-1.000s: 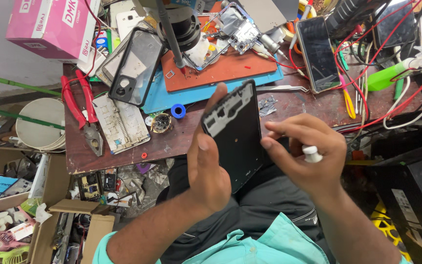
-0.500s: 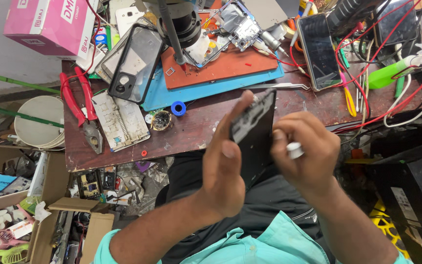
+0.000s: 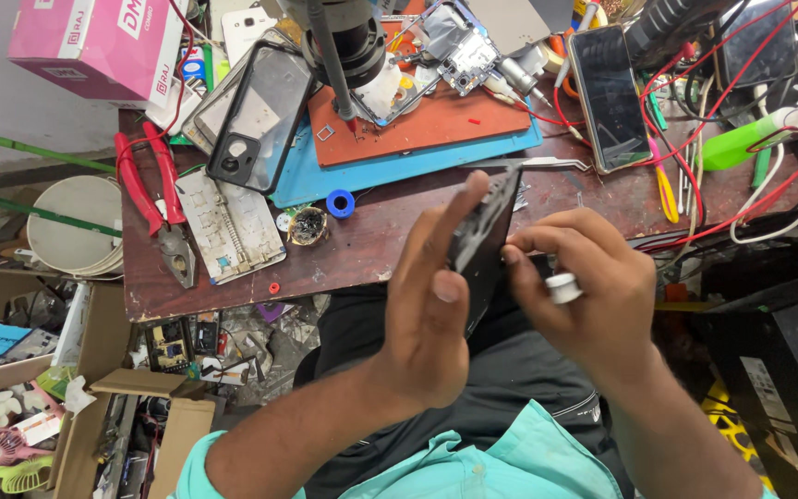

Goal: The person disassembles a smartphone, removes the battery and internal components, and cleans the back cover using tweezers and a cloth. The person then compares the back cover with another panel and continues cleaning the edges.

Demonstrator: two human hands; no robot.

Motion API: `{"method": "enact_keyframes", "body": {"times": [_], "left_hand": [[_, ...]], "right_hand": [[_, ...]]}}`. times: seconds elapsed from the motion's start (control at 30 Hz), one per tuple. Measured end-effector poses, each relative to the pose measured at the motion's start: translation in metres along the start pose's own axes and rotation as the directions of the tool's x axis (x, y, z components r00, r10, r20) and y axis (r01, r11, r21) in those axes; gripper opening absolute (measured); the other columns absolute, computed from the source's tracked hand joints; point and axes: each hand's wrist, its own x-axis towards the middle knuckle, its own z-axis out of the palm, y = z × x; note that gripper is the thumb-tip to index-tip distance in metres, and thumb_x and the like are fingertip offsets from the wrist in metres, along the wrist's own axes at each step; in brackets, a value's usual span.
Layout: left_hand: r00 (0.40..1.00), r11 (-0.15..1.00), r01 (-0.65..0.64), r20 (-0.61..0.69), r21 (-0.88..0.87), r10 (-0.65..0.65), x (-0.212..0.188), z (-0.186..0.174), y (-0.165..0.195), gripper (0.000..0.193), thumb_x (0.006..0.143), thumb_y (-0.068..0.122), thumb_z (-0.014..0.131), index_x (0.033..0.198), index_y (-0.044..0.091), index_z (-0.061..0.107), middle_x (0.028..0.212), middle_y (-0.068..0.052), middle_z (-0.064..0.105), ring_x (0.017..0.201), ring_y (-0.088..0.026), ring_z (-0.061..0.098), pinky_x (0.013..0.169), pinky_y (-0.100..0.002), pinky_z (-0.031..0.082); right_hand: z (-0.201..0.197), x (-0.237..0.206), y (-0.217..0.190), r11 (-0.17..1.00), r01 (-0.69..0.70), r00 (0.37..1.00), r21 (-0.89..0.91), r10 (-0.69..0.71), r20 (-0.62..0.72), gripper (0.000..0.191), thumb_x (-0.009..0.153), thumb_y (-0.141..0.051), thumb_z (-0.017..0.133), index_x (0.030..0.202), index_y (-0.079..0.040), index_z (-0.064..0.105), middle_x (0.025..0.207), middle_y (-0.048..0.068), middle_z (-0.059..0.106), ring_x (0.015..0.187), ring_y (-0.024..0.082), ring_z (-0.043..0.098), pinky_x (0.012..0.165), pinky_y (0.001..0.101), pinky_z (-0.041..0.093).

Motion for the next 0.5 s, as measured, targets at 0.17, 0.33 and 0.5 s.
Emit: {"method": "enact_keyframes", "body": {"times": [0.17, 0.33, 0.5], "left_hand": [[1.000, 0.998, 0.007, 0.005, 0.057, -0.007, -0.002, 0.002, -0.001, 0.059, 0.122, 0.044, 0.029, 0.160, -0.001, 0.034, 0.128, -0.013, 0.054, 0.100, -0.014, 0.054, 0.093, -0.028, 0.047], [0.992, 0.988, 0.101, -0.063, -0.118, -0.109, 0.000, 0.007, 0.000, 0.065, 0.119, 0.047, 0.030, 0.161, -0.003, 0.032, 0.146, -0.014, 0.049, 0.126, -0.017, 0.048, 0.115, -0.030, 0.038], [0.982, 0.914, 0.116, -0.090, -0.390, -0.163, -0.005, 0.008, -0.013, 0.069, 0.120, 0.048, 0.035, 0.164, -0.005, 0.026, 0.157, -0.013, 0.046, 0.143, -0.016, 0.045, 0.128, -0.030, 0.032]], "right_hand": [[0.012, -0.006, 0.003, 0.983, 0.096, 0.995, -0.159, -0.097, 0.000, 0.019, 0.088, -0.009, 0.077, 0.097, -0.005, 0.061, 0.095, 0.010, 0.064, 0.071, 0.027, 0.064, 0.061, 0.0376, 0.050], [0.022, -0.013, 0.024, 0.978, -0.153, 0.987, 0.141, 0.146, 0.062, 0.011, 0.092, -0.002, 0.065, 0.097, -0.005, 0.056, 0.089, 0.005, 0.057, 0.072, 0.017, 0.056, 0.068, 0.0281, 0.048], [0.012, -0.009, 0.033, 0.842, -0.359, 0.932, 0.402, 0.345, 0.112, 0.004, 0.097, -0.003, 0.060, 0.094, -0.005, 0.062, 0.089, 0.003, 0.060, 0.078, 0.011, 0.053, 0.071, 0.0254, 0.045]]}}
